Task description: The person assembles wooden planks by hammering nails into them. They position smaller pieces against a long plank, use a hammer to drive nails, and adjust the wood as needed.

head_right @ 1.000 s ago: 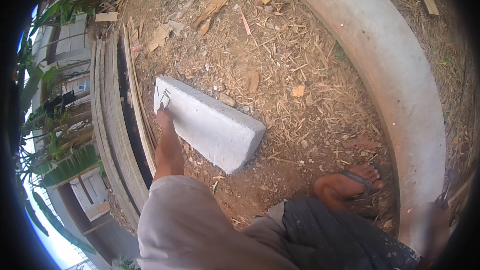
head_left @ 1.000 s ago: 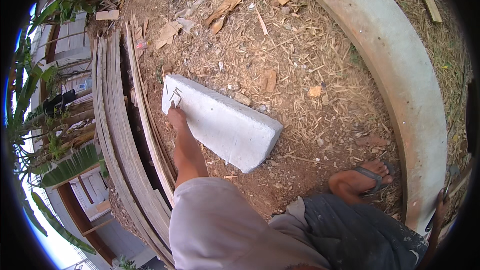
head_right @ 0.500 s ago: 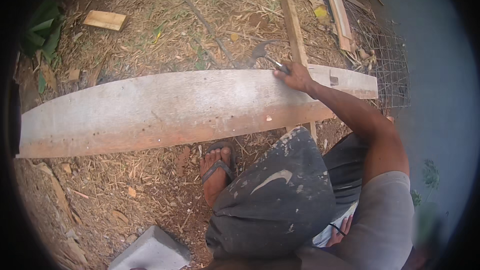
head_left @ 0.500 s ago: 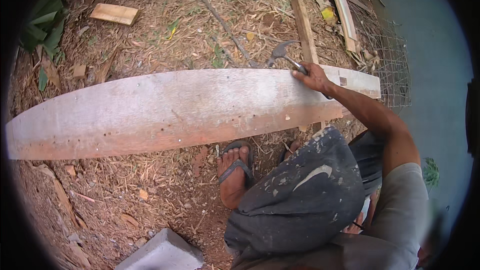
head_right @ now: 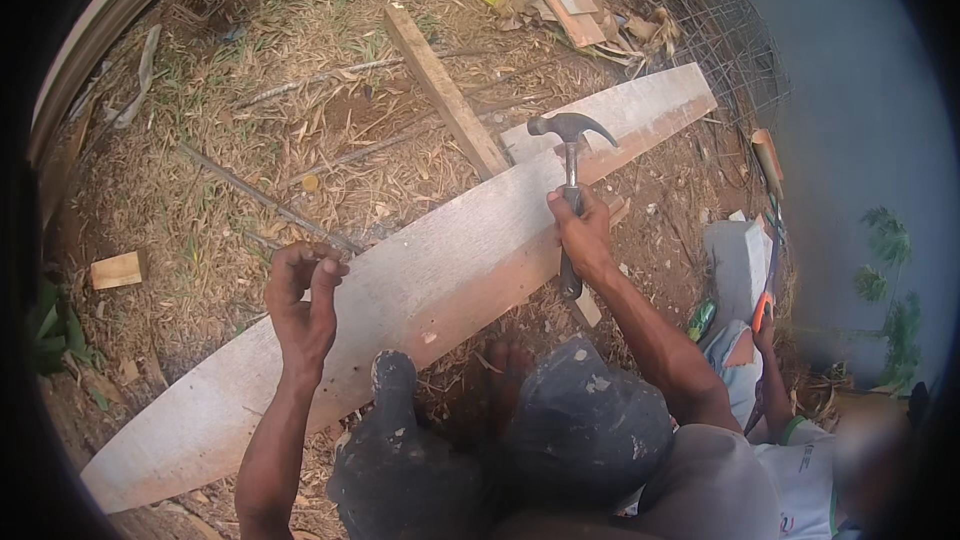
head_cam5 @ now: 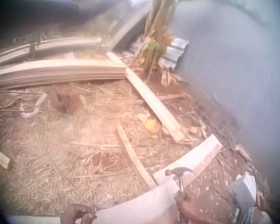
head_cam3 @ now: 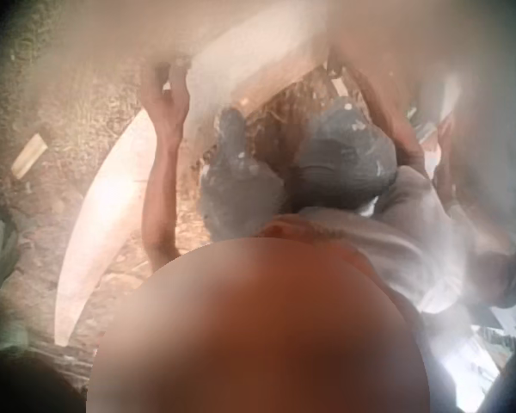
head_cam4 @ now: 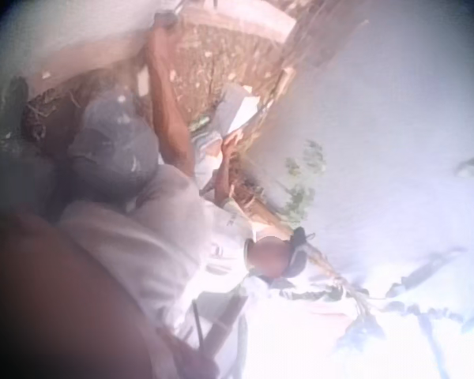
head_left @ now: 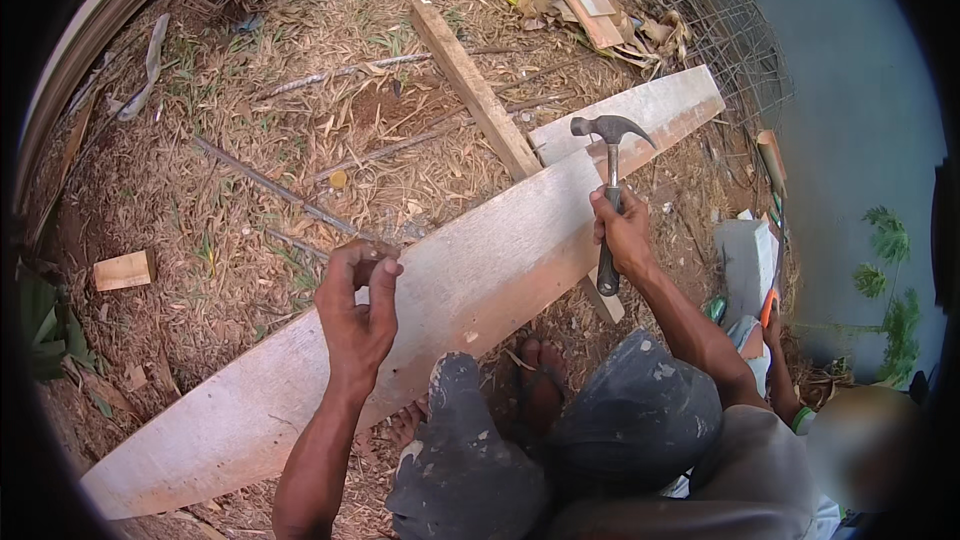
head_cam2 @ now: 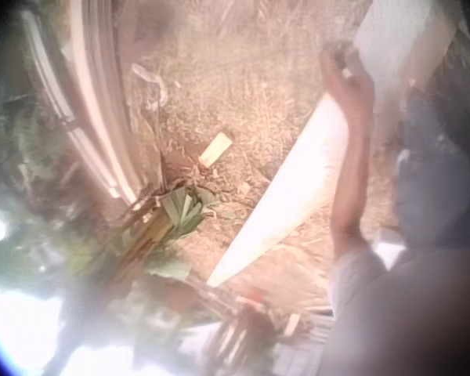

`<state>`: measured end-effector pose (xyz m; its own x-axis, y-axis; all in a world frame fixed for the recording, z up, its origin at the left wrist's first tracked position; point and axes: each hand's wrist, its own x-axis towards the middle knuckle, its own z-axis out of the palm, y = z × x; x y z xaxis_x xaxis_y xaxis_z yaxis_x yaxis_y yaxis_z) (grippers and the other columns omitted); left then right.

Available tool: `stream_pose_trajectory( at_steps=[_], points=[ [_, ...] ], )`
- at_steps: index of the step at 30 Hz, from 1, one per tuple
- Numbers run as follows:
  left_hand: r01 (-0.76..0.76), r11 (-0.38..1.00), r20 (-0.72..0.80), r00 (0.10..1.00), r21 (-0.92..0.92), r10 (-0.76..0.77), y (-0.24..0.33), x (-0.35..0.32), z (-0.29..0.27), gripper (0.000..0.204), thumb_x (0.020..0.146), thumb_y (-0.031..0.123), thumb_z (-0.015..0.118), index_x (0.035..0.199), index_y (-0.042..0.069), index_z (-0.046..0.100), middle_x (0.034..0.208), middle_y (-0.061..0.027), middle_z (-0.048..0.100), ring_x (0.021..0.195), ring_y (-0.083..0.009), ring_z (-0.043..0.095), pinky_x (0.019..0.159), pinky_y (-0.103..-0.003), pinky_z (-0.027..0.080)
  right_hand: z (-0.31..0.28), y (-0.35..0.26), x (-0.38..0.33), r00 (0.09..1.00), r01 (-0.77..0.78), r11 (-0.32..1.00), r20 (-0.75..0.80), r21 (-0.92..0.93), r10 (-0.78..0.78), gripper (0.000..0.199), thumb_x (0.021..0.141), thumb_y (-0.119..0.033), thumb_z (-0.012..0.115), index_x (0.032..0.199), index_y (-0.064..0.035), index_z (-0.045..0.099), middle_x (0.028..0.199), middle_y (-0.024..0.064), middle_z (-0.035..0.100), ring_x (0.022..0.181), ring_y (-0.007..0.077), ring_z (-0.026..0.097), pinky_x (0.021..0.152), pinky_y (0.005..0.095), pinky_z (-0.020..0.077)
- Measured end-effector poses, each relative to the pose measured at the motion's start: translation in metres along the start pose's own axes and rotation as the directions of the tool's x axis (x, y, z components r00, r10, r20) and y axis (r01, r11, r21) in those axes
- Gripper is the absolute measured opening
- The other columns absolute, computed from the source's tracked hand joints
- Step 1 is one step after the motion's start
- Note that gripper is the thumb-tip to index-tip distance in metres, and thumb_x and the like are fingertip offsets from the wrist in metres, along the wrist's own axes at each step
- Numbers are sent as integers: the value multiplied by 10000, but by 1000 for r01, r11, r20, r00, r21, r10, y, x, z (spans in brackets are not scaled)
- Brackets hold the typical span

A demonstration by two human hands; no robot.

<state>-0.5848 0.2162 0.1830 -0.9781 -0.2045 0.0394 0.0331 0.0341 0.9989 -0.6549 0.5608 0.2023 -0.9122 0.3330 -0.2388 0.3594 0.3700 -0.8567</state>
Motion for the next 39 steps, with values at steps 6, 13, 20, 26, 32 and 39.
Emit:
stream_pose_trajectory(
  at_steps=[6, 13, 20, 26, 32, 39],
  points=[
    [-301, 954, 522, 811, -15, 264, -18, 48, 134, 139, 866, 6, 649, 999, 32, 621, 969, -126, 655, 836, -288, 671, 733, -340, 536, -12, 53, -25, 950, -175, 918, -183, 356, 252, 109, 931, -146, 647, 981, -76, 581, 618, -21, 509, 478, 70, 455, 426, 259, 385],
    [-162, 986, 456, 876, -34, 160, -41, 81, 232, 157, 870, 8, 666, 1026, 3, 687, 972, -145, 689, 824, -294, 686, 735, -352, 541, -27, 62, -23, 917, -210, 860, -211, 465, 338, 118, 962, -159, 616, 1008, -76, 547, 635, -20, 502, 492, 70, 466, 431, 251, 393],
    [-158, 987, 373, 917, 24, 138, -65, 104, 272, 143, 883, 24, 691, 1016, -20, 714, 879, -111, 713, 637, -110, 621, 551, -248, 497, -38, 68, -12, 940, -189, 863, -169, 468, 298, 133, 968, -151, 607, 1032, -51, 547, 654, -20, 505, 516, 65, 472, 460, 255, 402],
    [27, 996, 412, 909, 89, -62, -63, 104, 269, 138, 908, 24, 663, 1028, -22, 711, 870, -91, 707, 624, -96, 594, 556, -231, 494, -59, 49, -2, 964, -120, 913, -173, 389, 200, 317, 996, -176, 553, 1262, -12, 504, 770, 11, 540, 597, 81, 507, 534, 249, 426],
    [58, 997, 407, 911, 44, -71, -59, 104, 269, 142, 917, 29, 653, 1036, -22, 710, 886, -79, 706, 663, -98, 597, 567, -232, 495, -79, 7, -17, 1000, -26, 998, 5, 58, 26, 482, 1021, -262, 523, 1407, 7, 420, 908, 74, 586, 748, 120, 559, 670, 285, 471],
    [-184, 976, 433, 893, 112, 119, -65, 104, 269, 139, 887, 7, 667, 1014, -32, 706, 865, -104, 699, 654, -132, 600, 608, -268, 491, -67, -10, -33, 990, 116, 993, 78, -20, -114, 438, 1031, -290, 491, 1339, 20, 469, 723, 37, 522, 587, 102, 487, 545, 274, 404]
  ],
)
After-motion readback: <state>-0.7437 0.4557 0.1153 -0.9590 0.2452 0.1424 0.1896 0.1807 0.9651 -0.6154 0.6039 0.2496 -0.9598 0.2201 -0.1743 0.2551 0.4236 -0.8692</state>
